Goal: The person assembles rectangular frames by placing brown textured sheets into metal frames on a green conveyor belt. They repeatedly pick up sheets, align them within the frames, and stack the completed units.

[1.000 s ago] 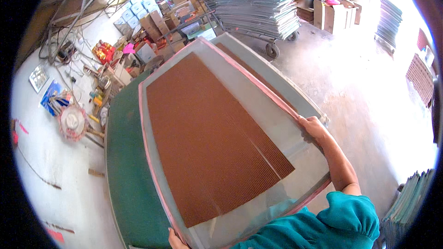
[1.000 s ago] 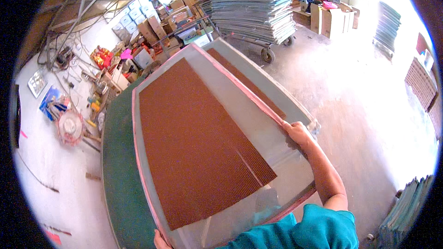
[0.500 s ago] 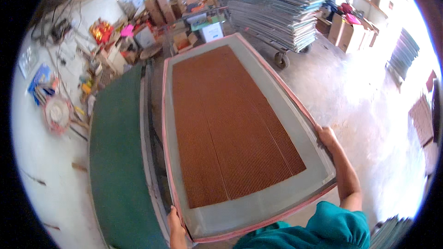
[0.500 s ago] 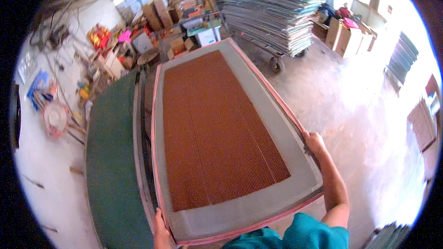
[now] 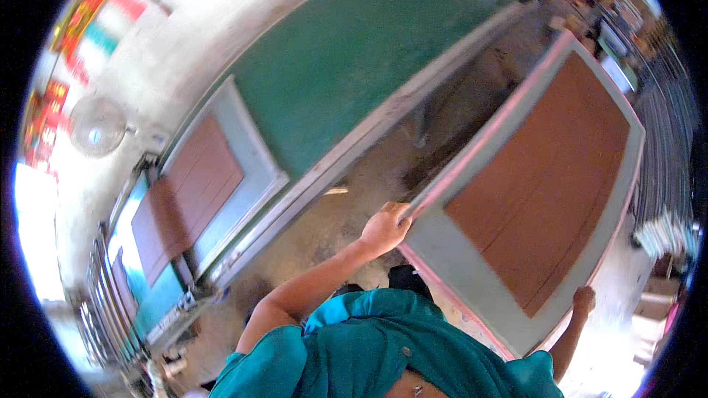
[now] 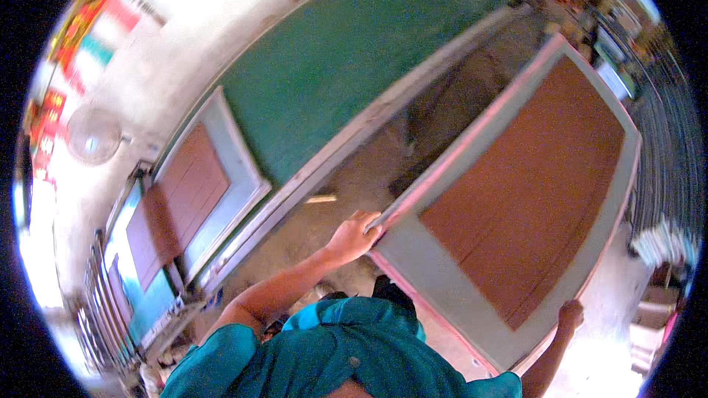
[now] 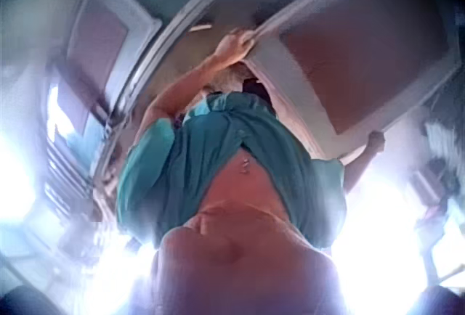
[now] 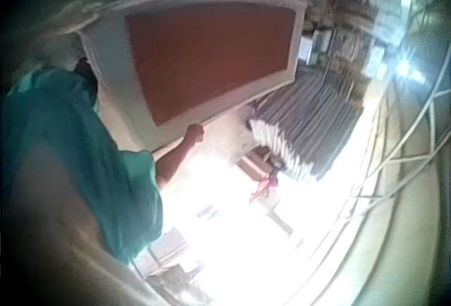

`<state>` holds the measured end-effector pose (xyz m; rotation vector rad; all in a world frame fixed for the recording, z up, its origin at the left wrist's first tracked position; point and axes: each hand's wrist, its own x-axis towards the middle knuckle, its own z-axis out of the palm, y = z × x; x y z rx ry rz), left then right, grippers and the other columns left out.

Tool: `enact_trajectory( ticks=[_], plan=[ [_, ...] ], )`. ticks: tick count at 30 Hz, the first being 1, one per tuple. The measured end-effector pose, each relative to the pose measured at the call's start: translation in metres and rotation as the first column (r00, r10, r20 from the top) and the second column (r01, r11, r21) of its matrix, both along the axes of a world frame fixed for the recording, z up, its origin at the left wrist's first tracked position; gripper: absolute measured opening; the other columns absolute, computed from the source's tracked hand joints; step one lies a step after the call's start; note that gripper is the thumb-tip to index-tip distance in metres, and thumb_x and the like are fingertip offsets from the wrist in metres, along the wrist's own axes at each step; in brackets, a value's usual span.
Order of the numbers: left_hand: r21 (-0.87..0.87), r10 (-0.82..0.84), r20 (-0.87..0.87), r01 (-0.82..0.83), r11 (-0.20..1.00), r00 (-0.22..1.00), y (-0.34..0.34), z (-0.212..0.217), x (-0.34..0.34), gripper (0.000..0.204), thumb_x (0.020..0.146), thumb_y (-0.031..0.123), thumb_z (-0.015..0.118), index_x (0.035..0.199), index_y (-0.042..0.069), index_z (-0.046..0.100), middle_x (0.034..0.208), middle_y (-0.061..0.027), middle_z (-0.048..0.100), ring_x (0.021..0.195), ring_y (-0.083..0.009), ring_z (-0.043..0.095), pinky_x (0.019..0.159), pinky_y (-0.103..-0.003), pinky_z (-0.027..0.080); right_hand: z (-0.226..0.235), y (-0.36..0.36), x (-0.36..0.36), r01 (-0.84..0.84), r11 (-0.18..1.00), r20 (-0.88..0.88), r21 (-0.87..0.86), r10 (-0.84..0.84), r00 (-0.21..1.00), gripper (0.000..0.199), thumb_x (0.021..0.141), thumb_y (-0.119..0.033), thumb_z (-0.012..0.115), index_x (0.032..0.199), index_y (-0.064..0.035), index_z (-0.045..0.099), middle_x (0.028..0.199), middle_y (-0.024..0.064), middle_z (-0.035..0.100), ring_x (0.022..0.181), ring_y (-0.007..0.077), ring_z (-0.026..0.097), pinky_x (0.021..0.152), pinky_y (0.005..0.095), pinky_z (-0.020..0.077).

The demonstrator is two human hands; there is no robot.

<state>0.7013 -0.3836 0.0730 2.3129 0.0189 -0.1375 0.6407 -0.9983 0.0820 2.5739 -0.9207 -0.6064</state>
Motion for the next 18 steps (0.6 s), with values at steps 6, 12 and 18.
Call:
enact_trajectory(
  ticks=[6, 12, 18],
  plan=[
    [0.146, 0.162, 0.022, -0.164, 0.976, 0.986, 0.133, -0.062, -0.149, 0.034, 0.083, 0.024, 0.054, 0.11, 0.003, 0.056, 0.111, -0.0208, 0.056, 0.101, -0.0382, 0.053, 0.086, -0.042, 0.045, 0.083, 0.26, 0.122, -0.559, 0.806, 0.565, 0.195, 0.374, 0.736, 0.032, 0.09, -0.03, 0.045, 0.104, -0.0074, 0.062, 0.1, 0.0173, 0.063, 0.094, 0.0351, 0.06, 0.08, 0.0433, 0.0464],
    [0.064, 0.684, -0.317, -0.705, 0.707, 0.657, 0.242, -0.059, -0.328, 0.039, 0.081, 0.026, 0.056, 0.11, 0.0, 0.058, 0.105, -0.0234, 0.06, 0.1, -0.0355, 0.057, 0.085, -0.04, 0.046, 0.055, 0.522, 0.151, -0.957, 0.242, 0.704, 0.156, 0.653, 0.28, 0.019, 0.086, -0.021, 0.052, 0.092, -0.0082, 0.064, 0.089, 0.0151, 0.064, 0.082, 0.0336, 0.061, 0.07, 0.0422, 0.049],
    [-0.019, 0.823, -0.532, -0.975, 0.222, 0.198, 0.283, -0.098, -0.469, 0.035, 0.082, 0.018, 0.055, 0.11, -0.004, 0.058, 0.091, -0.0145, 0.065, 0.081, -0.0212, 0.062, 0.072, -0.03, 0.048, 0.02, 0.748, 0.164, -0.971, -0.054, 0.776, 0.232, 0.612, 0.152, 0.019, 0.084, -0.024, 0.054, 0.087, -0.0097, 0.065, 0.084, 0.0117, 0.062, 0.078, 0.0318, 0.06, 0.067, 0.0423, 0.0486]
  ],
)
